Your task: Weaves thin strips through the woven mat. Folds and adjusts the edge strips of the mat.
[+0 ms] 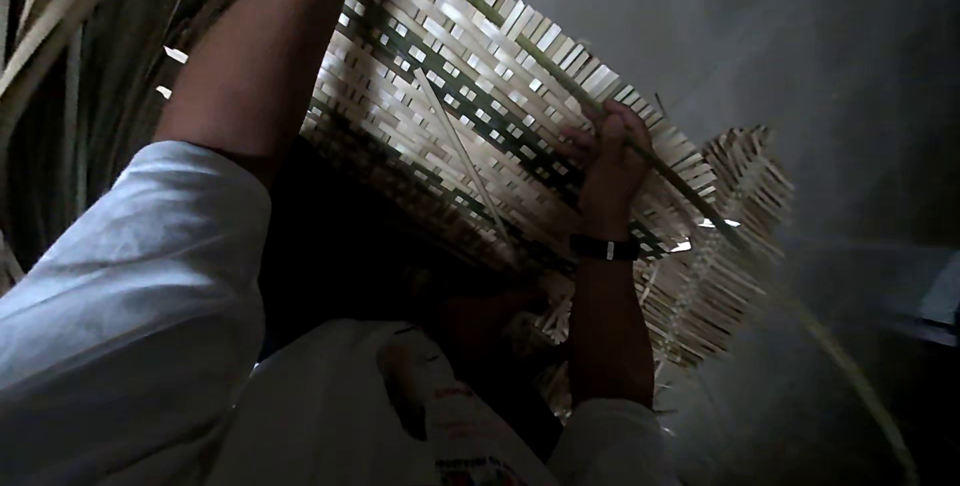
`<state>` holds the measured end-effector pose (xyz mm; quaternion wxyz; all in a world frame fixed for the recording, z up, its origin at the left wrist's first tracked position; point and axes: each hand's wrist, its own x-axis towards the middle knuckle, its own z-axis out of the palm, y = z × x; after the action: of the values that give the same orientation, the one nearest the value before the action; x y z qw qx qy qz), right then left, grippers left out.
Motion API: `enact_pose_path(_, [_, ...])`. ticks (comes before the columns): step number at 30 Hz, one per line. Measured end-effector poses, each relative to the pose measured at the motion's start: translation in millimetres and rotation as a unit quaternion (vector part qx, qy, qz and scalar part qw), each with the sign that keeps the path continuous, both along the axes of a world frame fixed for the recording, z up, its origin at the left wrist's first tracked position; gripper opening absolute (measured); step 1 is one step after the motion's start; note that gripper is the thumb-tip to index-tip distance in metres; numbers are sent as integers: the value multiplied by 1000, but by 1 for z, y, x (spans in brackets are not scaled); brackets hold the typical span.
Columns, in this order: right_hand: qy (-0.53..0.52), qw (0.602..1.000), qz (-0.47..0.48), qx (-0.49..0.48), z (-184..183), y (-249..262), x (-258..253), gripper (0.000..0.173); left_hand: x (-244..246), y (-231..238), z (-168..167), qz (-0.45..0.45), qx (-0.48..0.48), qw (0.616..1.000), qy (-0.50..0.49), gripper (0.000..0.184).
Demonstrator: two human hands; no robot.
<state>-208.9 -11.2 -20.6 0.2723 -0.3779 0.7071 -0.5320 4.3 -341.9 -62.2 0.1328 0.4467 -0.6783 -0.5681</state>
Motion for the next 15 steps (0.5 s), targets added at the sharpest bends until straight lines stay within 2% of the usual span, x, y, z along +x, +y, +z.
enact_pose_path(4, [-24,999,-13,25,8,1,-1,35,8,7,-1,-14,-26,999,21,29])
enact_pose_path(7, [-28,998,-25,43,11,2,-2,34,6,9,-2,-23,-22,999,25,22])
enact_pose_path(11, [-44,996,-47,60,13,0,-6,34,3,13,1,-19,6,1000,12,22])
enact_pose_path(15, [-100,991,-76,57,15,-5,-3,32,3,16,4,-24,-7,999,20,21])
